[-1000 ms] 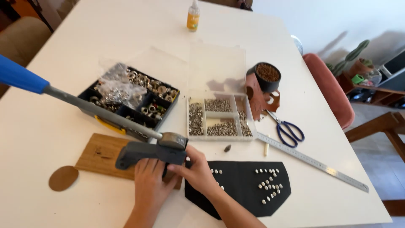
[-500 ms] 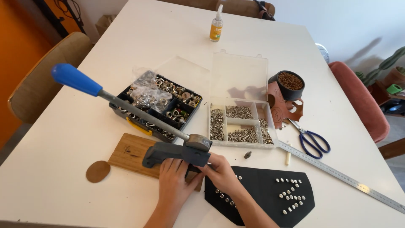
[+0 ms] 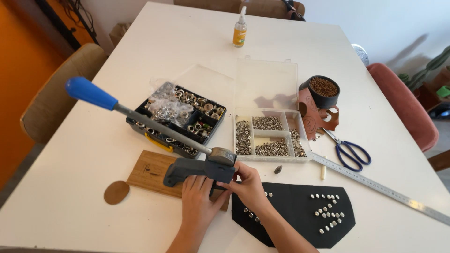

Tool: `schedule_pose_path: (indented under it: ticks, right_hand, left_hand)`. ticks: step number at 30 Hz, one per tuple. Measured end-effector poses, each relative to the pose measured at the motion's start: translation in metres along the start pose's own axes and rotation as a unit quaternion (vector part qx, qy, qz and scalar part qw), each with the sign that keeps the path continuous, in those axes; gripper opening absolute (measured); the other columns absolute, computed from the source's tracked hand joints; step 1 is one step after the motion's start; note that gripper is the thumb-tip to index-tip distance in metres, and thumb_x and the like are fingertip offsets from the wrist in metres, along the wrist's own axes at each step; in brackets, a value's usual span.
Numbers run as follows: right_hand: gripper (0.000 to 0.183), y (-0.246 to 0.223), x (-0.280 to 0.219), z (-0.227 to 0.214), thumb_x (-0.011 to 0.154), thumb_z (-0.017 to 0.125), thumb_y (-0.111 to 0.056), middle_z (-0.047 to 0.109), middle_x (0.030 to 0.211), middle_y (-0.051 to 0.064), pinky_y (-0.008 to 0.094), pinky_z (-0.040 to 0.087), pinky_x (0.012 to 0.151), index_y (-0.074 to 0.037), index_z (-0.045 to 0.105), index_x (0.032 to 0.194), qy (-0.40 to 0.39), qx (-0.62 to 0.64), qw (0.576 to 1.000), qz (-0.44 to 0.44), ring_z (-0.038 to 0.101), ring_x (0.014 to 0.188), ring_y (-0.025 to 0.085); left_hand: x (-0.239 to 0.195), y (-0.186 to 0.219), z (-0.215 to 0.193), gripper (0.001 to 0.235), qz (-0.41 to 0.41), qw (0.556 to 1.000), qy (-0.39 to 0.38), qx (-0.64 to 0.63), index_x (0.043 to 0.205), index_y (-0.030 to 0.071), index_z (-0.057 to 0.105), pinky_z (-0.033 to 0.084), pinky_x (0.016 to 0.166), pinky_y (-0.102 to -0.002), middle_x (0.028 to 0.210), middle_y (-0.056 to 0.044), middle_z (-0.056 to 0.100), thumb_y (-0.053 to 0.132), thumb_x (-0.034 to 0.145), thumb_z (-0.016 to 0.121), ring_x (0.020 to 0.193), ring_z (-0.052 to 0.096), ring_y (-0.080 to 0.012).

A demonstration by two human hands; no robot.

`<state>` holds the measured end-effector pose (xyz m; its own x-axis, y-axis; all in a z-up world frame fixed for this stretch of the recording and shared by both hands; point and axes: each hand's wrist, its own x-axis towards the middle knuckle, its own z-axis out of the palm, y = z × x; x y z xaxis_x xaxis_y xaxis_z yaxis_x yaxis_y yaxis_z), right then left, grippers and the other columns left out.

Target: The person selects metal rivet components from a compartmentalized box and places them into pre-punched holes on a black leather piece. They then use a manual rivet press to set the rivets one by one, repeating the process across the leather surface.

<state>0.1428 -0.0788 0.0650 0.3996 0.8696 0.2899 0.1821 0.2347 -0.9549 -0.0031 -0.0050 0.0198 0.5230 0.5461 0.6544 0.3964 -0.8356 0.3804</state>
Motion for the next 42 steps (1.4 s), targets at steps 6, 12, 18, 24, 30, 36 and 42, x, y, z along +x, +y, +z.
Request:
schedule_pose_path:
  ticks: [6, 12, 18, 24, 30, 36, 42]
  right_hand:
    - [0.032, 0.007, -0.005, 0.007, 0.08, 0.09, -0.008, 0.057, 0.082, -0.003, 0.022, 0.037, 0.063, -0.011, 0.063, 0.098, 0.036, 0.014, 0.999, 0.023, 0.042, 0.07, 0.008]
    - [0.023, -0.022, 0.002, -0.013, 0.101, 0.061, -0.012, 0.072, 0.124, 0.009, 0.033, 0.052, 0.095, -0.007, 0.072, 0.12, -0.12, -0.029, 0.992, -0.033, 0.066, 0.116, 0.02]
    - [0.028, -0.005, 0.0, -0.005, 0.082, 0.083, 0.0, 0.06, 0.076, -0.003, 0.023, 0.039, 0.062, -0.015, 0.059, 0.077, 0.003, 0.004, 1.0, 0.0, 0.046, 0.067, 0.007]
    - [0.013, 0.012, 0.003, -0.041, 0.085, 0.081, -0.006, 0.072, 0.088, 0.003, 0.032, 0.051, 0.067, -0.01, 0.074, 0.095, 0.076, -0.284, 0.955, -0.033, 0.065, 0.077, 0.018]
    - [0.022, 0.039, -0.004, -0.057, 0.083, 0.082, -0.014, 0.075, 0.094, 0.007, 0.043, 0.055, 0.072, -0.007, 0.078, 0.103, 0.01, -0.487, 0.874, -0.001, 0.07, 0.09, 0.029]
    - [0.021, -0.007, -0.02, -0.104, 0.083, 0.08, -0.009, 0.075, 0.101, 0.007, 0.04, 0.056, 0.08, -0.008, 0.076, 0.104, 0.148, -0.509, 0.848, 0.002, 0.07, 0.09, 0.026]
    - [0.013, 0.027, -0.026, -0.127, 0.082, 0.081, -0.013, 0.074, 0.09, 0.001, 0.033, 0.052, 0.069, -0.012, 0.078, 0.095, 0.149, -0.448, 0.877, 0.085, 0.068, 0.074, 0.019]
  left_hand:
    - [-0.002, -0.004, 0.004, 0.039, 0.008, 1.0, 0.005, 0.003, 0.102, 0.012, 0.068, 0.046, 0.087, -0.044, 0.093, -0.006, 0.063, 0.042, 0.079, 0.08, 0.096, 0.059, -0.0318]
    - [0.0, -0.005, 0.004, 0.046, 0.007, 1.0, 0.004, 0.003, 0.109, 0.013, 0.068, 0.046, 0.09, -0.044, 0.1, -0.006, 0.066, 0.044, 0.078, 0.08, 0.104, 0.06, -0.0315]
    - [0.0, -0.003, 0.002, 0.051, 0.009, 1.0, 0.003, 0.024, 0.114, 0.011, 0.068, 0.047, 0.089, -0.043, 0.098, -0.005, 0.066, 0.048, 0.081, 0.079, 0.102, 0.061, -0.0301]
    - [0.006, 0.0, -0.003, 0.053, 0.031, 0.999, 0.011, 0.032, 0.096, 0.007, 0.067, 0.048, 0.086, -0.044, 0.092, -0.008, 0.065, 0.057, 0.082, 0.079, 0.095, 0.061, -0.031]
    - [0.003, -0.001, -0.003, 0.056, 0.033, 0.998, 0.006, 0.053, 0.086, 0.006, 0.064, 0.048, 0.084, -0.043, 0.083, -0.008, 0.059, 0.06, 0.081, 0.08, 0.089, 0.059, -0.0311]
    - [0.003, -0.002, -0.003, 0.06, 0.03, 0.998, 0.007, 0.051, 0.099, 0.006, 0.067, 0.047, 0.087, -0.043, 0.095, -0.008, 0.064, 0.062, 0.081, 0.078, 0.095, 0.06, -0.0314]
    - [0.004, -0.001, -0.006, 0.05, 0.034, 0.999, 0.006, 0.027, 0.096, 0.011, 0.066, 0.049, 0.088, -0.044, 0.098, -0.007, 0.064, 0.055, 0.08, 0.083, 0.098, 0.06, -0.0311]
